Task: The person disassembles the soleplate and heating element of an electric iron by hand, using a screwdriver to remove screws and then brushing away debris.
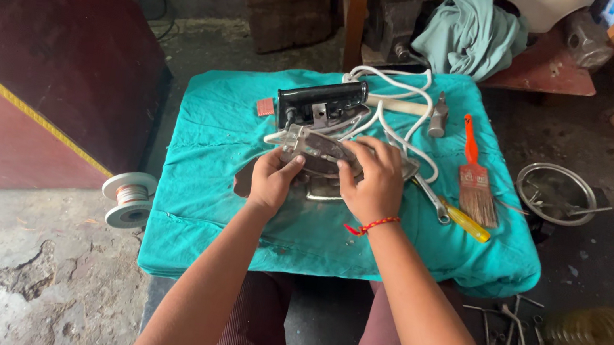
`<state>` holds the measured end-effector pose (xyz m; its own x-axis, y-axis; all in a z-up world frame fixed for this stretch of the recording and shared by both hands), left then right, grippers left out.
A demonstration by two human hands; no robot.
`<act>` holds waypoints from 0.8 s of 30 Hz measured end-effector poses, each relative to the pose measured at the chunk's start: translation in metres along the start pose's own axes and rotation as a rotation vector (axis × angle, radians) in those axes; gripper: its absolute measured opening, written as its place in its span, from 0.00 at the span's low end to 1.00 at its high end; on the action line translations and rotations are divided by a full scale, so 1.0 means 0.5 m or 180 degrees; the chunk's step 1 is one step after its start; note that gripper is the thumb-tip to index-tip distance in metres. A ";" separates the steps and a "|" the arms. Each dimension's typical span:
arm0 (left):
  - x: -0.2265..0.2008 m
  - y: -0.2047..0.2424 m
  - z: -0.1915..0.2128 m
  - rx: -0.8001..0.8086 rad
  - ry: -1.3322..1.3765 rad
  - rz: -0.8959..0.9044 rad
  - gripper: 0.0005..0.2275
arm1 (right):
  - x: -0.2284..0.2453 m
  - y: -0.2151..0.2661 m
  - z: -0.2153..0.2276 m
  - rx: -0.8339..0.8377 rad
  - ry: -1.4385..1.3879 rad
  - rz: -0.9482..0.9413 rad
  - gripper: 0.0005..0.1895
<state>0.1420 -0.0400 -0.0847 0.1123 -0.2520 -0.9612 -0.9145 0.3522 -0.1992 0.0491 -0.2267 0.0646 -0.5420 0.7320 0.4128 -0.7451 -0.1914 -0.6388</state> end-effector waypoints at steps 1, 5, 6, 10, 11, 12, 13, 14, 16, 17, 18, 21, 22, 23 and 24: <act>-0.003 0.001 -0.002 0.0049 -0.0037 -0.0006 0.08 | 0.009 -0.001 0.007 -0.0006 0.0014 0.0022 0.13; -0.002 -0.002 -0.011 0.0123 -0.0243 0.0066 0.07 | 0.039 -0.003 -0.003 0.0248 -0.0143 0.0531 0.12; 0.001 -0.001 -0.012 0.0136 -0.0265 0.0081 0.07 | 0.029 -0.001 -0.009 0.0264 -0.0165 0.0431 0.10; -0.004 -0.001 -0.015 0.0229 -0.0358 0.0137 0.07 | 0.004 -0.001 -0.024 0.0273 -0.0241 0.0229 0.05; -0.005 0.000 -0.018 0.0265 -0.0376 0.0155 0.07 | 0.003 -0.001 -0.024 0.0267 -0.0253 0.0223 0.04; -0.001 0.001 -0.021 0.0302 -0.0222 0.0187 0.08 | 0.005 0.000 -0.021 0.0250 -0.0238 0.0261 0.04; 0.003 0.001 -0.021 0.0338 -0.0068 0.0219 0.08 | 0.009 0.000 -0.019 0.0234 -0.0223 0.0299 0.04; 0.008 0.000 -0.019 0.0374 0.0080 0.0250 0.09 | 0.013 -0.001 -0.017 0.0213 -0.0212 0.0338 0.04; 0.010 0.000 0.000 0.0253 0.0002 0.0195 0.09 | 0.002 0.000 -0.015 0.0135 -0.0453 0.0134 0.05; 0.012 0.000 0.007 0.0194 -0.0035 0.0167 0.10 | -0.006 0.002 -0.015 0.0095 -0.0570 0.0030 0.05; 0.015 -0.002 0.008 0.0210 -0.0064 0.0169 0.10 | -0.010 0.002 -0.017 0.0079 -0.0605 0.0012 0.05; 0.016 -0.006 0.008 0.0172 -0.0117 0.0175 0.09 | -0.047 0.016 -0.029 -0.0021 -0.0871 -0.0093 0.07; 0.014 -0.004 0.008 0.0102 -0.0110 0.0166 0.09 | -0.069 0.022 -0.036 -0.0089 -0.1059 -0.0152 0.08; 0.011 -0.003 0.009 0.0033 -0.0102 0.0157 0.09 | -0.095 0.030 -0.046 -0.0156 -0.1248 -0.0212 0.09; 0.004 -0.003 0.008 0.0025 -0.0083 0.0129 0.09 | -0.129 0.038 -0.055 -0.0361 -0.1756 -0.0285 0.09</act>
<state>0.1452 -0.0373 -0.0874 0.0855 -0.2139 -0.9731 -0.9154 0.3688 -0.1615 0.0803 -0.2597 0.0081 -0.6240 0.2866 0.7270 -0.7676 -0.0507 -0.6389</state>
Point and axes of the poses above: each hand's wrist, its own y-axis away from the middle knuckle, its own z-axis out of the back of the hand, x = y × z, the point moved 9 cm from there along -y, towards the middle knuckle, and after that the axes turned 15 degrees about x, right-handed, at the moved point
